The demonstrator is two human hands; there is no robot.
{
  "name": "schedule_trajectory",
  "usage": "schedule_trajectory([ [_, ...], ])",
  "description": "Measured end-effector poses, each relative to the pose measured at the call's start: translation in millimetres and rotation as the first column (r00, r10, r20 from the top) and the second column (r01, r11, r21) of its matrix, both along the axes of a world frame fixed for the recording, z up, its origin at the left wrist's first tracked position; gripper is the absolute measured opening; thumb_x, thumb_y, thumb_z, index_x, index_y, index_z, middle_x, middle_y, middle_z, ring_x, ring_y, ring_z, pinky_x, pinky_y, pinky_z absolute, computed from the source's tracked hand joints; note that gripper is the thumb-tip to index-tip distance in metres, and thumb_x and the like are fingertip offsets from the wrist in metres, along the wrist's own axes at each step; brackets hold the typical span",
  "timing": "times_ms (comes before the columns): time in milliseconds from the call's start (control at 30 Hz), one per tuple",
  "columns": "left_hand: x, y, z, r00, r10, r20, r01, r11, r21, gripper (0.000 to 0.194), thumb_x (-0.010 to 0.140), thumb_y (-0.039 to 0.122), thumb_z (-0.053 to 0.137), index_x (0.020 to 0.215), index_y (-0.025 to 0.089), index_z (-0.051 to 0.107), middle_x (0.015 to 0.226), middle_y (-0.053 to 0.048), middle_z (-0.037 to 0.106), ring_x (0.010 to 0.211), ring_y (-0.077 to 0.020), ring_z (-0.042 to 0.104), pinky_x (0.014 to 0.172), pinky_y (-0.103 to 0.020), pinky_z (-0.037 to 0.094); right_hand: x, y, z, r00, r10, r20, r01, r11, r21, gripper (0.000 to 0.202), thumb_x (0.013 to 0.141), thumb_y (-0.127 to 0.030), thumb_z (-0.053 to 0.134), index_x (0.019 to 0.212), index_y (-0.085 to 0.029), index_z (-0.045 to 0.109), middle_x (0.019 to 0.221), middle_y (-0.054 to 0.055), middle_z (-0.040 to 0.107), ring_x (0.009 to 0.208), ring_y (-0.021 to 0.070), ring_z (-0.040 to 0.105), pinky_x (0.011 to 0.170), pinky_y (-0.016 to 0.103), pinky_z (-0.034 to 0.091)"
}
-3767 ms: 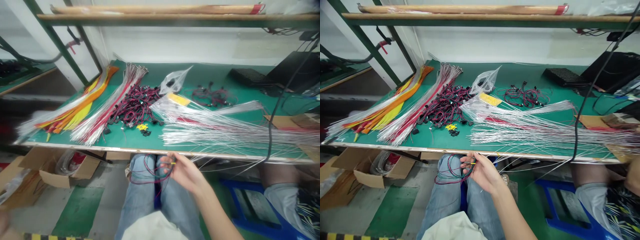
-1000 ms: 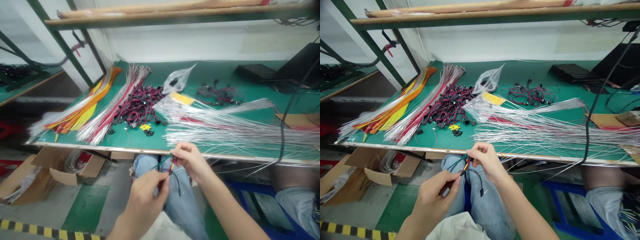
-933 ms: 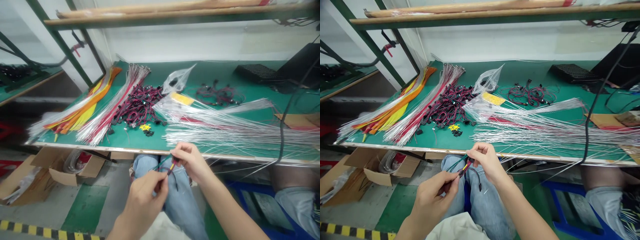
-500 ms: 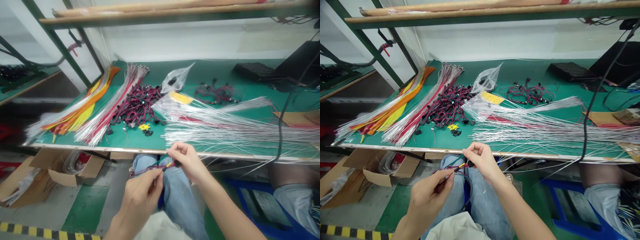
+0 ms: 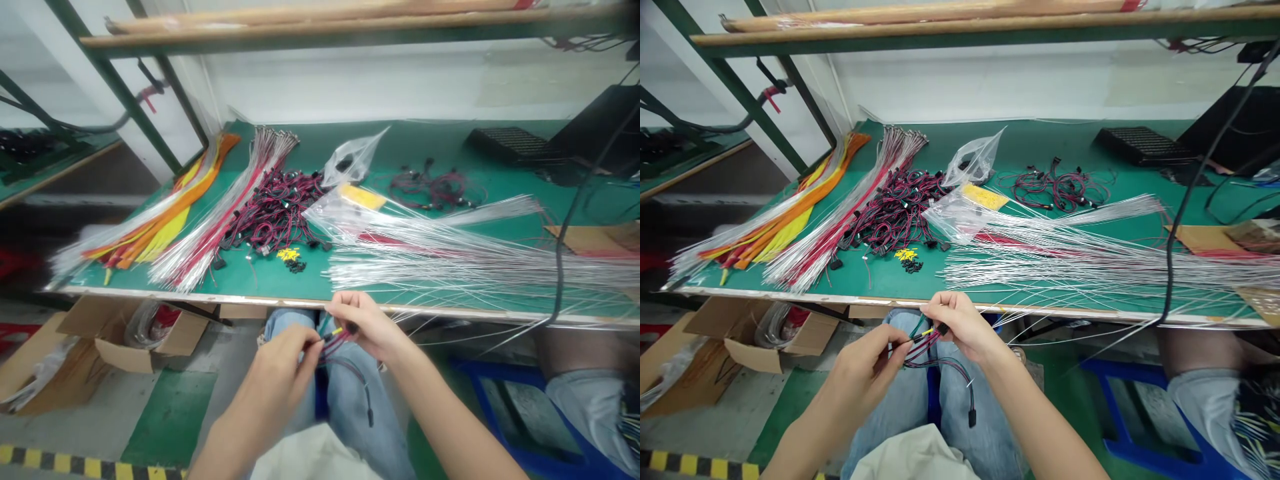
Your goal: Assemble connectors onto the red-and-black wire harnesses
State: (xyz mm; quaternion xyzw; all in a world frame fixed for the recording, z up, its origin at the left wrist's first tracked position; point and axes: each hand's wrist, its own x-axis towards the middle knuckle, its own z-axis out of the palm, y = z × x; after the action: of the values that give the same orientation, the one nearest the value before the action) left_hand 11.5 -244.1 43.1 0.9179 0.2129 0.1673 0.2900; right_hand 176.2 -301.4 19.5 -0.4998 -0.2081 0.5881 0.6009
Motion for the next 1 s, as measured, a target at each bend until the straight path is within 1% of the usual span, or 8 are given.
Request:
schedule_trajectory([
  [200, 1.8, 0.4, -6.6, 0.998, 0.041, 0.044, -0.037, 0.997, -0.073, 0.011, 0.086, 0.021, 0.046, 0.08, 0.017, 0.054, 0.05, 0.007, 0.041, 0.043, -0.0067, 0.038, 0.045, -0.018, 0.03, -1.8, -0.1, 0.1, 0.999, 0.004, -0.035, -0.004, 1.0, -0.005, 0.039, 0.062, -0.038, 0.074, 0.056, -0.015, 0.043, 0.046, -0.007, 0.035, 0.041, 0.003, 0.027, 0.036, 0.014, 0.02],
  [300, 3.8, -2.5, -11.0, 0.991, 0.078, 0.105, -0.061, 0.986, -0.157, 0.013, 0.087, 0.023, 0.045, 0.08, 0.017, 0.055, 0.05, 0.006, 0.042, 0.041, -0.0057, 0.036, 0.042, -0.017, 0.027, -3.5, -1.5, -1.2, 0.995, -0.04, -0.096, 0.04, 0.999, -0.009, 0.038, 0.064, -0.045, 0.072, 0.059, -0.013, 0.053, 0.046, -0.006, 0.036, 0.04, 0.0035, 0.031, 0.037, 0.014, 0.022],
  [467, 8.0, -6.1, -17.1, 0.961, 0.21, 0.179, -0.13, 0.916, -0.38, 0.016, 0.087, 0.027, 0.046, 0.081, 0.015, 0.055, 0.057, 0.003, 0.053, 0.044, -0.0058, 0.041, 0.041, -0.016, 0.031, -22.9, -9.8, -10.9, 0.948, 0.056, -0.314, 0.049, 0.947, 0.317, 0.069, 0.057, -0.071, 0.064, 0.102, -0.019, 0.065, 0.088, 0.006, 0.06, 0.078, 0.0166, 0.056, 0.069, 0.026, 0.046],
  [533, 9.2, -5.8, -19.3, 0.951, 0.233, 0.204, -0.128, 0.895, -0.428, 0.016, 0.087, 0.028, 0.046, 0.083, 0.015, 0.056, 0.062, 0.001, 0.056, 0.049, -0.0075, 0.048, 0.045, -0.016, 0.036, -37.1, -12.9, -14.4, 0.974, 0.048, -0.219, 0.038, 0.927, 0.374, 0.061, 0.059, -0.062, 0.07, 0.106, -0.023, 0.064, 0.098, 0.007, 0.061, 0.091, 0.0217, 0.056, 0.081, 0.032, 0.044],
  [633, 9.8, -4.3, -20.7, 0.946, 0.226, 0.234, -0.112, 0.902, -0.417, 0.014, 0.086, 0.027, 0.048, 0.084, 0.016, 0.057, 0.071, -0.001, 0.061, 0.057, -0.0087, 0.054, 0.05, -0.016, 0.04, -57.0, -15.2, -16.2, 0.99, -0.103, -0.099, 0.131, 0.931, 0.341, 0.032, 0.074, -0.046, 0.065, 0.099, -0.026, 0.066, 0.097, 0.006, 0.063, 0.096, 0.0248, 0.056, 0.092, 0.038, 0.038],
  [800, 10.9, -4.3, -18.0, 0.987, 0.08, 0.14, -0.04, 0.963, -0.266, 0.018, 0.088, 0.027, 0.045, 0.086, 0.017, 0.06, 0.068, -0.001, 0.062, 0.054, -0.009, 0.052, 0.051, -0.018, 0.042, -67.5, -16.6, -13.4, 0.935, -0.354, 0.031, 0.342, 0.92, 0.193, 0.018, 0.078, -0.046, 0.06, 0.085, -0.031, 0.067, 0.075, 0.005, 0.059, 0.073, 0.0213, 0.056, 0.066, 0.034, 0.045],
  [900, 1.3, -2.5, -15.6, 0.984, -0.007, 0.176, 0.048, 0.973, -0.227, 0.019, 0.088, 0.026, 0.046, 0.091, 0.021, 0.064, 0.077, -0.001, 0.067, 0.065, -0.0106, 0.061, 0.06, -0.016, 0.048, -53.8, -21.6, -4.8, 0.897, -0.433, 0.094, 0.399, 0.882, 0.252, 0.024, 0.078, -0.047, 0.06, 0.075, -0.023, 0.063, 0.055, 0.0, 0.049, 0.048, 0.0118, 0.046, 0.047, 0.024, 0.035],
  [1000, -31.1, 10.8, -17.7, 0.98, 0.067, 0.187, -0.03, 0.98, -0.194, 0.015, 0.081, 0.038, 0.056, 0.085, 0.031, 0.069, 0.078, 0.002, 0.071, 0.07, -0.0141, 0.065, 0.065, -0.018, 0.052, -23.7, -40.4, 20.7, 0.898, -0.44, 0.019, 0.412, 0.854, 0.317, 0.026, 0.079, -0.044, 0.061, 0.072, -0.019, 0.059, 0.051, -0.002, 0.049, 0.043, 0.0075, 0.046, 0.043, 0.017, 0.035],
])
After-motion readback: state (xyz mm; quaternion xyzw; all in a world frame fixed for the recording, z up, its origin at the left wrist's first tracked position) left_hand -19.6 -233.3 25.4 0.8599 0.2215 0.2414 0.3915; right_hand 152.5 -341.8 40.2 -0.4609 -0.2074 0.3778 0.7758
